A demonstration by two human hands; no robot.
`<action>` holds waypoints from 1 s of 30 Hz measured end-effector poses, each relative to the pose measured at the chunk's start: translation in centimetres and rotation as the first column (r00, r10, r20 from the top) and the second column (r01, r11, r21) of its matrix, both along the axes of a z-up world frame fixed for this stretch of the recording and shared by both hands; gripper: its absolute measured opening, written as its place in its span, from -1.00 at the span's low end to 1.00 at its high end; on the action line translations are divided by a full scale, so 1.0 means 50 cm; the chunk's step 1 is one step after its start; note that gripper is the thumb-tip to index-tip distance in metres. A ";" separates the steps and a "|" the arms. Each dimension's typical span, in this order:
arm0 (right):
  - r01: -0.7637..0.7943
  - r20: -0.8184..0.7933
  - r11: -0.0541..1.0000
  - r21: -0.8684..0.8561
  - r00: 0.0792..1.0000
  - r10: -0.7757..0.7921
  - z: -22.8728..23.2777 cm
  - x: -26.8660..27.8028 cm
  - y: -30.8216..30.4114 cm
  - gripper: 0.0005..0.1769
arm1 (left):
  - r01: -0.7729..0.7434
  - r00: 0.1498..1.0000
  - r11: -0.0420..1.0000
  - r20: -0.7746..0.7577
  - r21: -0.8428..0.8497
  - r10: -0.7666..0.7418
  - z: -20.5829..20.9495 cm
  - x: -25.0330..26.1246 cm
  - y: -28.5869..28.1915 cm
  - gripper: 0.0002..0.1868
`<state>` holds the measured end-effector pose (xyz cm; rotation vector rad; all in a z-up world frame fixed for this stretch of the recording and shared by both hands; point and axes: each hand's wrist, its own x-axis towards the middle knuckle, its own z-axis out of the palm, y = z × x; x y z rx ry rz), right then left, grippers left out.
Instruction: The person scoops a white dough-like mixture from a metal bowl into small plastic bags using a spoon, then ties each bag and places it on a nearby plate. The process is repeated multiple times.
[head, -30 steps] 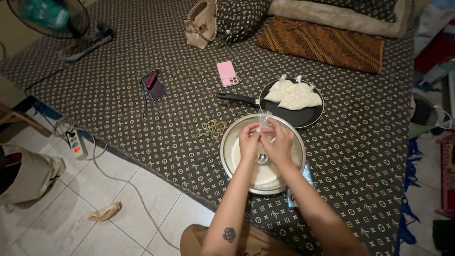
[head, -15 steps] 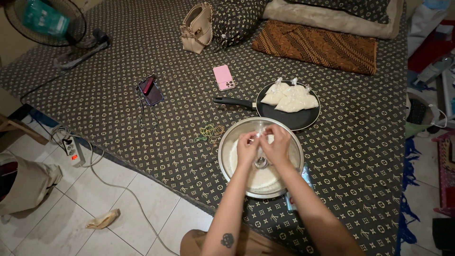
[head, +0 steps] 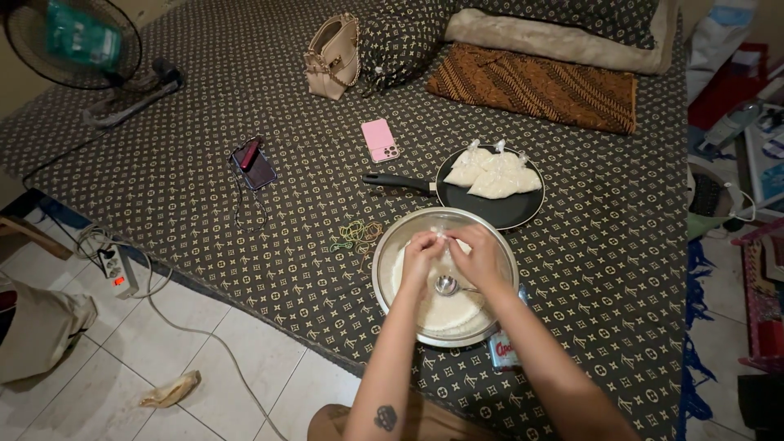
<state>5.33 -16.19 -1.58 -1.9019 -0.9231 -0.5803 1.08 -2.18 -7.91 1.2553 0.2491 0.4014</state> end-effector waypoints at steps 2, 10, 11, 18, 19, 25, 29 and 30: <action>-0.014 -0.063 1.000 0.024 0.998 0.016 -0.007 -0.007 0.006 -0.79 | -0.030 0.999 1.000 0.034 -0.008 0.031 -0.003 -0.004 -0.008 -0.84; 0.047 -0.256 0.998 0.037 0.966 -0.036 -0.037 0.012 0.008 -0.80 | -0.056 0.995 0.994 -0.075 0.096 0.064 0.028 -0.021 -0.022 -0.77; 0.062 -0.257 0.998 0.013 0.965 -0.056 -0.037 0.013 0.006 -0.80 | -0.069 0.995 0.994 -0.060 0.087 0.075 0.043 -0.026 -0.025 -0.75; 0.002 -0.212 1.000 0.001 0.977 -0.002 0.007 0.007 0.006 -0.80 | -0.153 0.985 0.661 0.166 0.735 0.044 0.145 -0.044 -0.036 -0.51; 0.000 -0.211 1.000 0.000 0.978 0.000 0.015 0.008 0.008 -0.80 | -0.052 0.998 0.684 0.070 0.727 0.002 0.147 -0.039 -0.039 -0.57; 0.080 -0.142 0.997 0.019 0.987 -0.076 0.044 0.041 -0.002 -0.85 | -0.018 0.999 0.542 -0.004 0.840 0.040 0.135 -0.011 -0.035 -0.78; 0.114 -0.173 0.994 0.004 0.979 -0.111 0.041 0.062 -0.010 -0.84 | -0.062 0.998 0.503 0.044 0.862 0.049 0.118 0.001 -0.034 -0.76; 0.122 -0.166 0.993 -0.002 0.979 -0.120 0.042 0.068 -0.012 -0.84 | -0.077 0.997 0.486 0.057 0.871 0.056 0.114 0.002 -0.034 -0.74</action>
